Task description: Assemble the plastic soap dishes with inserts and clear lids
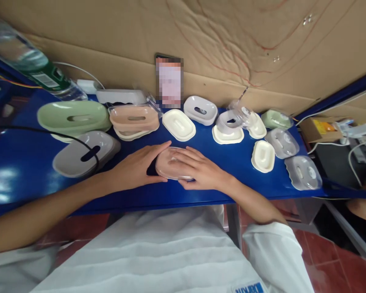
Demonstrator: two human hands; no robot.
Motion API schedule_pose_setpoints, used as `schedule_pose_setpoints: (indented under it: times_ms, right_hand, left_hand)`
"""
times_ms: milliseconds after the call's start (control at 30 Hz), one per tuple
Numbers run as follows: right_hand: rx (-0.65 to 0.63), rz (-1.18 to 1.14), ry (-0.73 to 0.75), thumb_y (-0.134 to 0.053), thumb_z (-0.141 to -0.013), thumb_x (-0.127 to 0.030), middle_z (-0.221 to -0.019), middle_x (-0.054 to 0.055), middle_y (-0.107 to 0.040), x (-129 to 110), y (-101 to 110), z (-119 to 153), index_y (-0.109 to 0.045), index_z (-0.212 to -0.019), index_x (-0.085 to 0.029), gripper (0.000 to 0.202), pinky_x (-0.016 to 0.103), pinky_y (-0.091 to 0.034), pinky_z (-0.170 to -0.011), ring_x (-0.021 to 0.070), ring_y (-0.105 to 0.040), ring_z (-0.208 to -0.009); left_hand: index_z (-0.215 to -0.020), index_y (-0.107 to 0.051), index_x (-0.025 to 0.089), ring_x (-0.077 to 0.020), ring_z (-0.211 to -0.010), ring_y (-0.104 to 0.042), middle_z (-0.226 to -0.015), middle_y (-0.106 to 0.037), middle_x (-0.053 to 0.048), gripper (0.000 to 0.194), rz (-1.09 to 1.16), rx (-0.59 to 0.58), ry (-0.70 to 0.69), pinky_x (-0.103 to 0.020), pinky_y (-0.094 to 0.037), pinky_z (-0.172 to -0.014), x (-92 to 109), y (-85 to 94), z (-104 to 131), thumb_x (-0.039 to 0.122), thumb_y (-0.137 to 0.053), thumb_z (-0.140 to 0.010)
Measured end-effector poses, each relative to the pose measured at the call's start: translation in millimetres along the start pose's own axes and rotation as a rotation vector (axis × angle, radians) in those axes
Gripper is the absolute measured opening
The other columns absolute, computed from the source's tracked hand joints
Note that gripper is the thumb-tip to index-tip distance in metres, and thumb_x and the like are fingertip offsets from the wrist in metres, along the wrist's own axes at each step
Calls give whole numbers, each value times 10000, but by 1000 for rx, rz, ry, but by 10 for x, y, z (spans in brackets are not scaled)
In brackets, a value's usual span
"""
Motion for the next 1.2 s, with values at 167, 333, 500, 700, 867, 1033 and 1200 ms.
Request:
schedule_pose_setpoints:
  times_ms: [167,333,500,700,867,1033,1200]
  right_hand:
    - [-57,45,-7,-605,-1037,-330,-1618,126,-585,-20,-18,-18,-565,-1573,-224,547,608,-315,-1339,299,-451,-1587]
    - [-79,124,-93,-581,-1058,-365,-1651,132,-550,2,-36,-32,-585,-1560,-226,521,614,-335,-1309,328,-439,-1590]
    - [-66,192,-69,-582,-1067,-362,-1642,137,-559,-32,-67,-8,-581,-1565,-241,513,599,-400,-1267,335,-452,-1579]
    - [-44,243,-38,-568,-1077,-362,-1631,187,-559,-41,-116,19,-576,-1562,-192,514,648,-389,-1247,379,-461,-1566]
    - [-90,252,-54,-575,-1080,-376,-1618,187,-574,-38,-122,0,-569,-1574,-203,523,610,-445,-1182,383,-464,-1560]
    - [-84,251,-75,-606,-1069,-411,-1620,170,-577,-46,-91,-56,-566,-1584,-228,548,563,-509,-1083,377,-492,-1537]
    - [-74,249,-73,-644,-1062,-435,-1646,170,-547,-50,-106,-60,-551,-1597,-225,582,581,-490,-1148,374,-473,-1547]
  left_hand:
    - [-1723,-234,265,-353,-1487,-523,-1678,-481,-142,1005,-43,7,-37,-462,-411,-1234,2,8,11,608,-759,-937]
    - [-1711,-276,263,-348,-1492,-517,-1679,-480,-136,951,-45,17,-25,-459,-396,-1252,-12,39,1,616,-731,-955]
    - [-1693,-317,270,-345,-1497,-511,-1654,-502,-137,916,7,34,-69,-485,-394,-1258,-8,21,-26,574,-753,-947]
    - [-1697,-309,282,-338,-1505,-480,-1625,-501,-148,936,36,55,-120,-508,-395,-1257,42,49,-35,477,-801,-926]
    - [-1702,-302,311,-342,-1472,-516,-1603,-503,-144,920,22,35,-109,-507,-421,-1230,44,60,-20,482,-783,-937]
    - [-1706,-280,301,-355,-1438,-563,-1627,-479,-159,932,12,14,-83,-503,-459,-1188,14,47,-13,500,-770,-938]
    - [-1718,-256,318,-355,-1464,-550,-1646,-469,-140,936,-40,-1,-71,-492,-440,-1216,-19,35,-1,555,-744,-955]
Point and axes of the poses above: each hand's wrist, its own z-axis away from the middle knuckle, its own y-axis out of the back of the hand, x = y × z, the point moved 7 cm from there along -z, towards the middle knuckle
